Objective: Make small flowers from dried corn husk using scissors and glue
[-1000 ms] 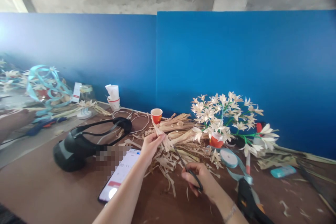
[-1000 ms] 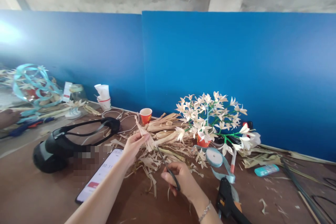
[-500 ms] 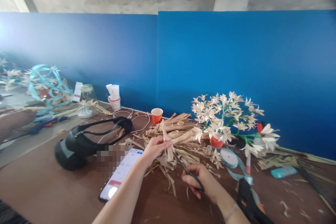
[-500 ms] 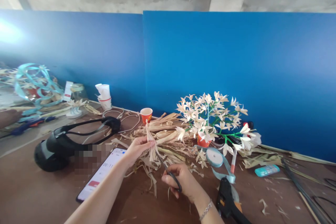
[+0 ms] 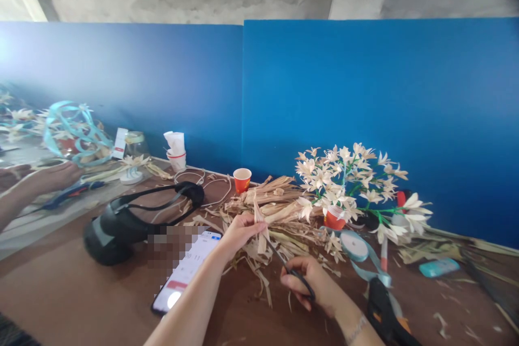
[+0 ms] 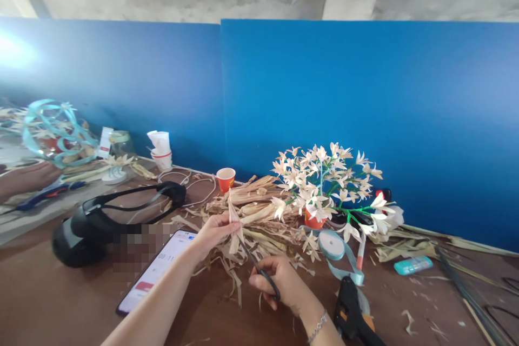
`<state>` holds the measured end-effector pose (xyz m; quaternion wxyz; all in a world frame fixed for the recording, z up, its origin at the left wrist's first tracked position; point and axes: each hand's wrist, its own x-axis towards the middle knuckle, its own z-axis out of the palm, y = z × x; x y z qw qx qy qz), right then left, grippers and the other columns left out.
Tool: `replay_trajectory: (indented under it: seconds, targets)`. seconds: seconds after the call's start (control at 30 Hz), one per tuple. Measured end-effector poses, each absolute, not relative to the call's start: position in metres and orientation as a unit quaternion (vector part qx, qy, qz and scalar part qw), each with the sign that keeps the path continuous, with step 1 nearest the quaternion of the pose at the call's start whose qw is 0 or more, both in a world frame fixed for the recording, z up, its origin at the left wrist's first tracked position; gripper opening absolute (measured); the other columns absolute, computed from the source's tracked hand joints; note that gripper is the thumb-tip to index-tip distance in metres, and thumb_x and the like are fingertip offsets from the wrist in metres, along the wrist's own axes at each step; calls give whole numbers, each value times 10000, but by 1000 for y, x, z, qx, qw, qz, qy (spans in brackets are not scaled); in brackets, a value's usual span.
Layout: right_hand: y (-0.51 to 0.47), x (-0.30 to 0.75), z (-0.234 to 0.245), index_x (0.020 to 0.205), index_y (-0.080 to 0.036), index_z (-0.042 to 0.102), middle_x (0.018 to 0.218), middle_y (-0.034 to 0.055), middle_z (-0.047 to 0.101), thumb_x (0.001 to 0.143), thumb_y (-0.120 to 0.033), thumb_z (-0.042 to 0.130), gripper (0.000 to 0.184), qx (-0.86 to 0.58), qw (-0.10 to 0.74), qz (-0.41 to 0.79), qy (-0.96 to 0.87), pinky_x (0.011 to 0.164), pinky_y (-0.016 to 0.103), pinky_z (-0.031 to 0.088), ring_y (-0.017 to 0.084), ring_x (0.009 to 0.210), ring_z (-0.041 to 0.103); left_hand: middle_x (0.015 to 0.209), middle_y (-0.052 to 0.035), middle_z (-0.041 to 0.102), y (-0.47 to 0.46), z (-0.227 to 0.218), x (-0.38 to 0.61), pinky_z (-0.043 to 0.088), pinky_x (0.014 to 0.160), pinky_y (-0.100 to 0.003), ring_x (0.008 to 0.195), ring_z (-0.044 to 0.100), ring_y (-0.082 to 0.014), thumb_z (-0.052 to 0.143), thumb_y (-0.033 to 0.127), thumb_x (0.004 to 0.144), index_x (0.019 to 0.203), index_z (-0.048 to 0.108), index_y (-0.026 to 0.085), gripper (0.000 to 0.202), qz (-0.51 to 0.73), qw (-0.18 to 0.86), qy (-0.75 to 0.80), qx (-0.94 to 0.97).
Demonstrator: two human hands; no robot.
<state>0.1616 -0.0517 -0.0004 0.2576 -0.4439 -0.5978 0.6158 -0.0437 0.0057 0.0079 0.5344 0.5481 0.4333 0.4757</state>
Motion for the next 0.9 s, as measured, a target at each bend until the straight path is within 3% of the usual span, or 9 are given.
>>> replay_trajectory:
  seconds: [0.3,0.57,0.63,0.77,0.9]
  targets:
    - [-50,162,-5,715,-140,553,385,-92,438,665,-412,642,291,-448,259,606,-605,269,131,201,25,269,338,636,-35,633,7,6,-42,394,574,-234,581,546,-145,690,433,608,692,694,117,327,487,524,441,543]
    - [-52,159,-1,708,-150,544,402,-78,468,670,-344,637,218,-441,318,602,-585,316,145,299,45,309,390,697,-37,658,8,8,-37,424,596,-243,623,581,-155,695,340,614,782,648,128,275,568,517,419,485]
    - [-52,159,-2,726,-153,540,416,-72,485,683,-355,631,226,-439,333,596,-584,328,142,294,46,319,412,703,-46,658,5,10,-34,435,618,-264,651,586,-174,676,324,625,781,646,133,248,571,463,441,516]
    - [-50,158,-6,748,-154,533,446,-78,467,655,-413,668,306,-443,381,562,-585,335,152,306,50,332,425,691,-44,645,-7,19,-28,413,763,-314,751,563,-203,643,265,656,622,645,177,94,550,254,443,661]
    - [-52,156,-10,754,-159,528,494,-71,458,625,-435,696,349,-461,424,518,-582,327,161,318,50,348,414,758,-59,661,-14,23,-22,416,760,-307,769,572,-211,607,248,691,674,666,171,99,569,252,430,654]
